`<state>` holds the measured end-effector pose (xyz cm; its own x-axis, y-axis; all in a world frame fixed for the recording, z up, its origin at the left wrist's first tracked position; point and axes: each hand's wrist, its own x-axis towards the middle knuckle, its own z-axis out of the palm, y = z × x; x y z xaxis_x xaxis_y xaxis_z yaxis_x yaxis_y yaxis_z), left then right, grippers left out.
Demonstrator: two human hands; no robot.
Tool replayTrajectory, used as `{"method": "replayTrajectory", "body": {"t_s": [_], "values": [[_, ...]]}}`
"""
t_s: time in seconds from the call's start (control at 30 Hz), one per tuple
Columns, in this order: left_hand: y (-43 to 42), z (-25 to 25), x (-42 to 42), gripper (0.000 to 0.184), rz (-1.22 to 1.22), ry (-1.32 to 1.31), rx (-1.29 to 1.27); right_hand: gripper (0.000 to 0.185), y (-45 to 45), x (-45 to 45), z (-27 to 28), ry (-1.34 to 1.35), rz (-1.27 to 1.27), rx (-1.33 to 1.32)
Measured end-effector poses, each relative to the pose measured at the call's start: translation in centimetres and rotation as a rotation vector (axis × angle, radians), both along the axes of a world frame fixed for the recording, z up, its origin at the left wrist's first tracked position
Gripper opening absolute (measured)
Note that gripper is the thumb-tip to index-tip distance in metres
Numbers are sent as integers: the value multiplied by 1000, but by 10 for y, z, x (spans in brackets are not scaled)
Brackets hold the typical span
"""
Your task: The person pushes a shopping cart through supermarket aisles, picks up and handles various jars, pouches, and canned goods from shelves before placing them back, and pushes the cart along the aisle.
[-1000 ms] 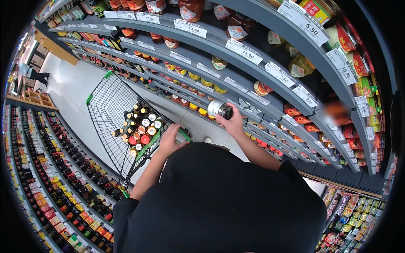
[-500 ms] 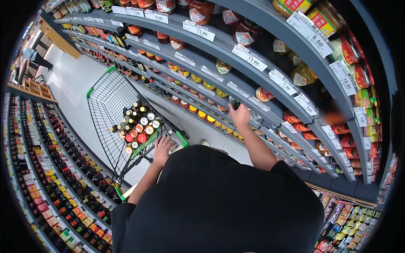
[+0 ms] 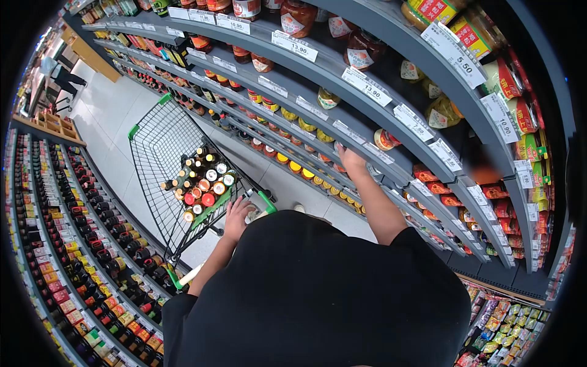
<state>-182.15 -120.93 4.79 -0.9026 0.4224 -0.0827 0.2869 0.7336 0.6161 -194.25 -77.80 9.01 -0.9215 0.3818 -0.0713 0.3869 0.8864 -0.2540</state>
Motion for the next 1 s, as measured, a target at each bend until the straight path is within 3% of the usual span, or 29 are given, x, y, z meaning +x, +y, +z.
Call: {"method": "replayTrajectory", "body": {"t_s": [0.13,0.2,0.27,0.33,0.4,0.43,0.5,0.6,0.73,0.8,1.0], "values": [[-3,-6,1,43,8,-2,-6,57,-14,26,-10,39,66,46],[-5,-7,2,42,-6,-5,16,49,-50,53,21,271,79,-87],[-7,-11,1,39,-4,-4,7,46,-74,75,4,530,343,-117],[-9,-12,0,37,-31,-28,15,48,-104,94,-2,99,402,-600],[-10,-12,0,35,-38,-14,-6,54,-130,99,-35,-253,475,-892],[-11,-13,-1,36,-41,-31,-4,54,-143,94,-50,-250,482,-894],[-12,-13,-2,35,-47,-44,-7,62,-164,84,-70,-502,673,-1085],[-17,-18,-1,35,-55,-20,20,70,-183,72,-65,-556,671,-925],[-24,-20,-2,37,-27,-38,26,70,-211,76,-111,-529,778,-848],[-31,-24,-1,37,-13,-22,37,66,-224,77,-125,-538,686,-725],[-52,-30,-10,37,-18,6,6,55,-247,65,-94,-601,636,-647]]}}
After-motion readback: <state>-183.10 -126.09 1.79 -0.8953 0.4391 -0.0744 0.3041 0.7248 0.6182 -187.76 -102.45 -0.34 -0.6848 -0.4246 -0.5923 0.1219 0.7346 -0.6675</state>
